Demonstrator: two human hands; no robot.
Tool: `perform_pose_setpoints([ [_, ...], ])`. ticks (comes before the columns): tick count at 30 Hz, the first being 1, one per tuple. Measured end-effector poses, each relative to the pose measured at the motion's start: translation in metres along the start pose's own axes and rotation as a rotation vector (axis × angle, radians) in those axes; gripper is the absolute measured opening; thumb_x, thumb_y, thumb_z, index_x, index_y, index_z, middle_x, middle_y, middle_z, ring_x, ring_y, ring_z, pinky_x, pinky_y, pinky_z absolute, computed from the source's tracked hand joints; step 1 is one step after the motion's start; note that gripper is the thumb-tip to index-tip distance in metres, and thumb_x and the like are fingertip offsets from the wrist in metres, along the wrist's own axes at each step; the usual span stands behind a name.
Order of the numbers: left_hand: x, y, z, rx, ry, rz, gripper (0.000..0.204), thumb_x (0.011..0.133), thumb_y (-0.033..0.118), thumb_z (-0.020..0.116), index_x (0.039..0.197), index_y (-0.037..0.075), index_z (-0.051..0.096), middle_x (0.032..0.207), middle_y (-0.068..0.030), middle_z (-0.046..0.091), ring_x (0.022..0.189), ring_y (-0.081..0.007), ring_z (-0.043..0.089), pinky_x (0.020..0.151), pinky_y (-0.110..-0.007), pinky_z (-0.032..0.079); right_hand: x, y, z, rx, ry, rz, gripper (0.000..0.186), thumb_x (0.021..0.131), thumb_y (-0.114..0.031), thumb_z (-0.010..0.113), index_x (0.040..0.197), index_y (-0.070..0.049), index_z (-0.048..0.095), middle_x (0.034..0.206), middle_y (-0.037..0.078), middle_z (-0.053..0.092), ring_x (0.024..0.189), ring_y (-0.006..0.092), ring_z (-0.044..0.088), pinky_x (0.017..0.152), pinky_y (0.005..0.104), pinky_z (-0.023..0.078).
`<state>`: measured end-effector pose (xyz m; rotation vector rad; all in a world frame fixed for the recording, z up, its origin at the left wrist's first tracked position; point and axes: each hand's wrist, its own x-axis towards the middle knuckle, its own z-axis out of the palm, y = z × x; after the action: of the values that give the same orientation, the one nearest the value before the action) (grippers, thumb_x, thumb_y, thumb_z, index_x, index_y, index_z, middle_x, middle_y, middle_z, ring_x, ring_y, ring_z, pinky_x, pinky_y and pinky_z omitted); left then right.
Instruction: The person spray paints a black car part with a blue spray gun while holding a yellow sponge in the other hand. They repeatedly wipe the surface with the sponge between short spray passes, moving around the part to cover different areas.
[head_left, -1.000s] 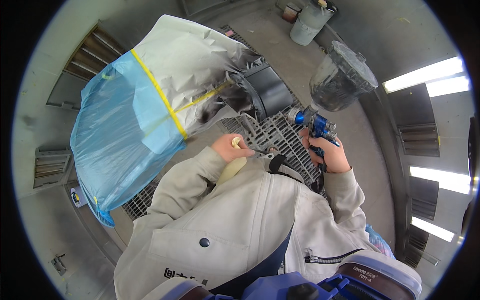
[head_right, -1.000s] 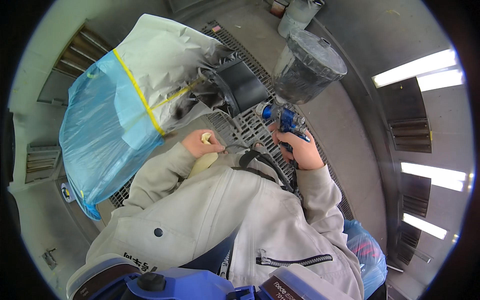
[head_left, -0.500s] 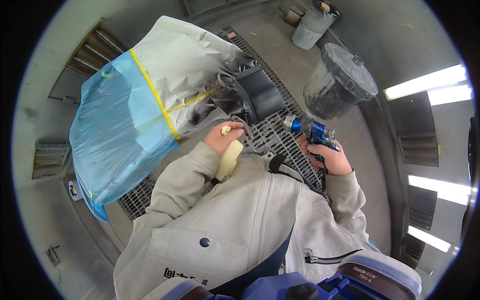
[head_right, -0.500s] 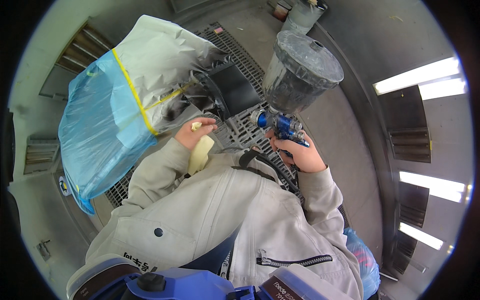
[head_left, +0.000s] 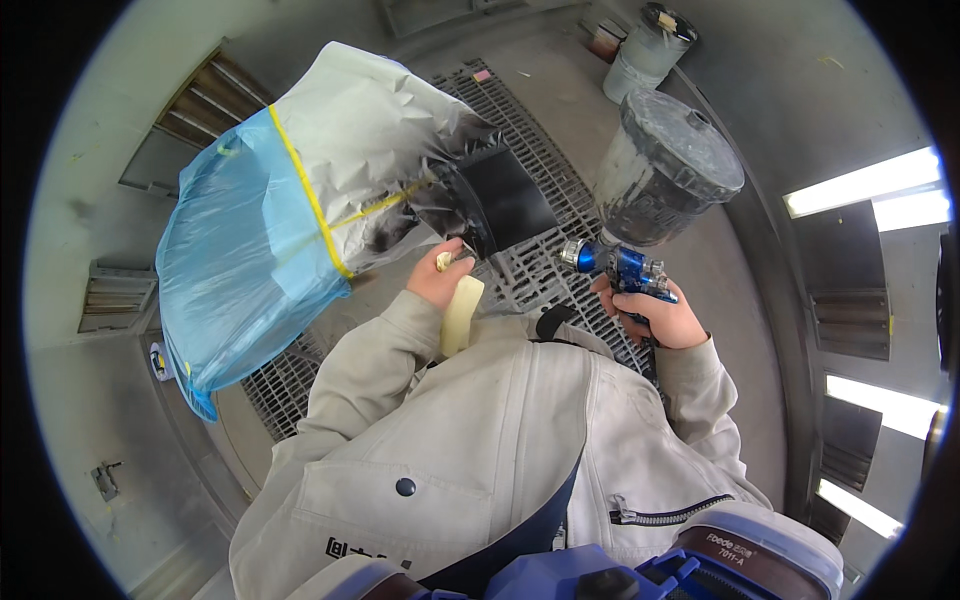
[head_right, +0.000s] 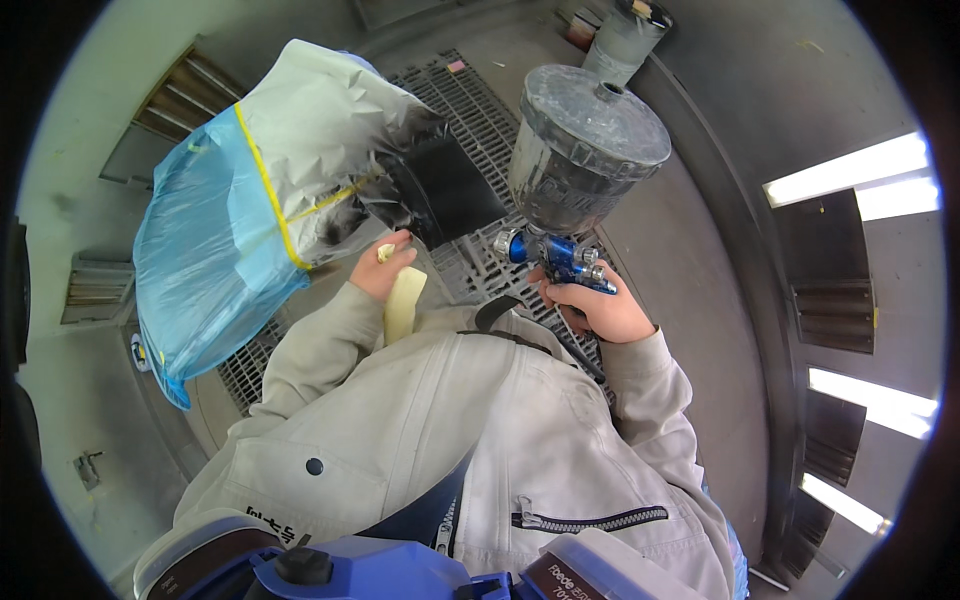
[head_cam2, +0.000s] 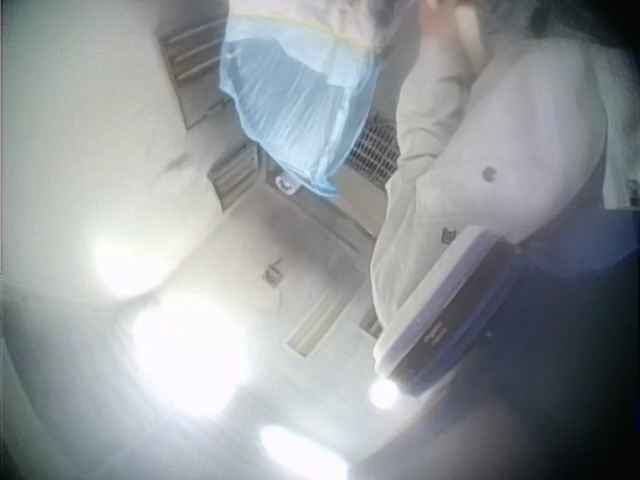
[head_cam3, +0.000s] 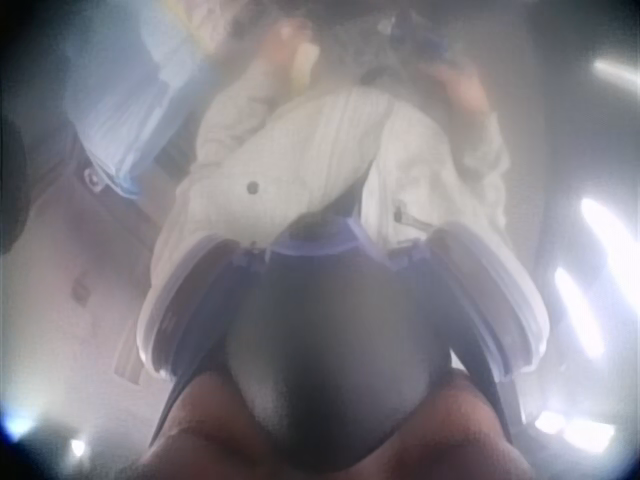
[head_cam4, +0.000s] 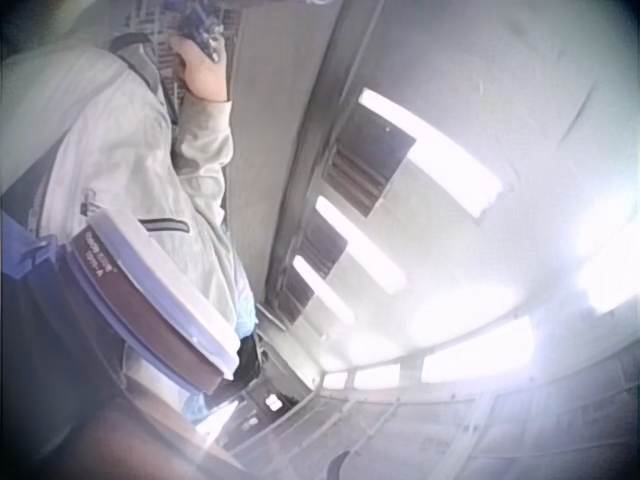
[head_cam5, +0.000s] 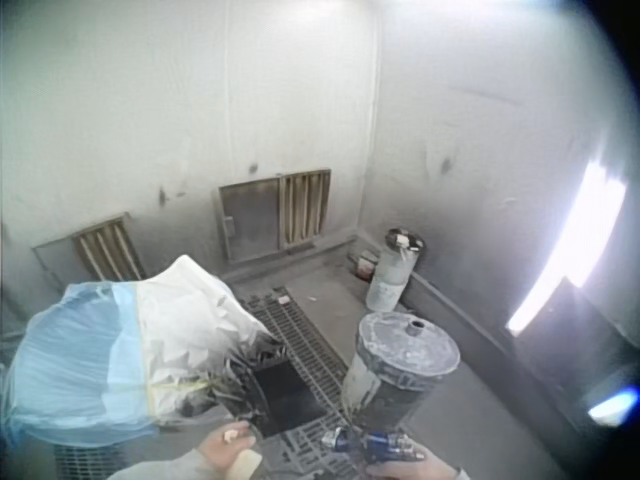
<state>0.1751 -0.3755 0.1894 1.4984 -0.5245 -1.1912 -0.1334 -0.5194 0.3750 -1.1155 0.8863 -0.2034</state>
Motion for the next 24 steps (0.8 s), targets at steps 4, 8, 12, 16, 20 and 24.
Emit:
perform_pose_setpoints([
  [4,-0.001,0.0,0.005,-0.023,0.008,-0.029,0.07,0.097,0.017,0.076,0.156,-0.006,0.048,0.161,-0.0202,0.052,0.151,-0.0262,0.047,0.122,-0.036,0.04,0.001,-0.004,-0.009,-0.006,-0.025,0.012,0.029,0.088,-0.015,0.072,0.114,-0.002,0.074,0.083,0.001,0.066,0.057,0.0071,0.049,0.049,0.0241,0.034],
  [8,0.0,-0.005,0.012,-0.05,0.057,-0.006,0.073,0.095,0.018,0.079,0.155,-0.009,0.046,0.159,-0.023,0.053,0.149,-0.0289,0.05,0.121,-0.036,0.041,0.0,-0.006,-0.016,-0.07,-0.05,-0.02,0.036,0.087,-0.019,0.068,0.117,0.002,0.072,0.087,0.004,0.066,0.056,0.0088,0.05,0.049,0.025,0.037],
  [12,0.004,-0.007,0.016,-0.05,0.073,-0.028,0.073,0.096,0.019,0.078,0.156,-0.008,0.046,0.16,-0.0219,0.052,0.15,-0.0268,0.049,0.122,-0.035,0.04,-0.004,-0.004,-0.024,-0.002,-0.062,-0.013,0.028,0.09,-0.014,0.072,0.116,-0.002,0.073,0.082,0.002,0.065,0.054,0.0067,0.048,0.048,0.0244,0.035],
  [16,0.002,-0.005,0.018,-0.034,0.08,-0.112,0.07,0.096,0.019,0.079,0.155,-0.006,0.05,0.157,-0.0202,0.056,0.146,-0.025,0.053,0.12,-0.035,0.042,-0.009,0.003,-0.033,-0.002,-0.042,-0.006,0.034,0.088,-0.014,0.068,0.119,0.002,0.07,0.086,0.004,0.066,0.056,0.0078,0.05,0.048,0.024,0.036],
  [20,-0.005,-0.004,0.025,-0.023,0.073,-0.076,0.067,0.096,0.019,0.079,0.153,-0.005,0.053,0.154,-0.0176,0.059,0.141,-0.0227,0.057,0.118,-0.034,0.043,-0.013,0.012,-0.039,0.031,-0.038,-0.022,0.028,0.09,-0.014,0.072,0.116,-0.004,0.076,0.079,0.0,0.065,0.057,0.0057,0.049,0.05,0.0231,0.035],
  [24,-0.014,-0.004,0.031,0.002,0.082,-0.087,0.062,0.097,0.02,0.078,0.15,-0.004,0.057,0.151,-0.0143,0.063,0.139,-0.0205,0.058,0.117,-0.033,0.044,-0.015,0.016,-0.045,0.042,-0.065,-0.02,0.027,0.091,-0.013,0.071,0.116,-0.003,0.075,0.072,-0.001,0.064,0.056,0.0046,0.049,0.049,0.0229,0.032],
])
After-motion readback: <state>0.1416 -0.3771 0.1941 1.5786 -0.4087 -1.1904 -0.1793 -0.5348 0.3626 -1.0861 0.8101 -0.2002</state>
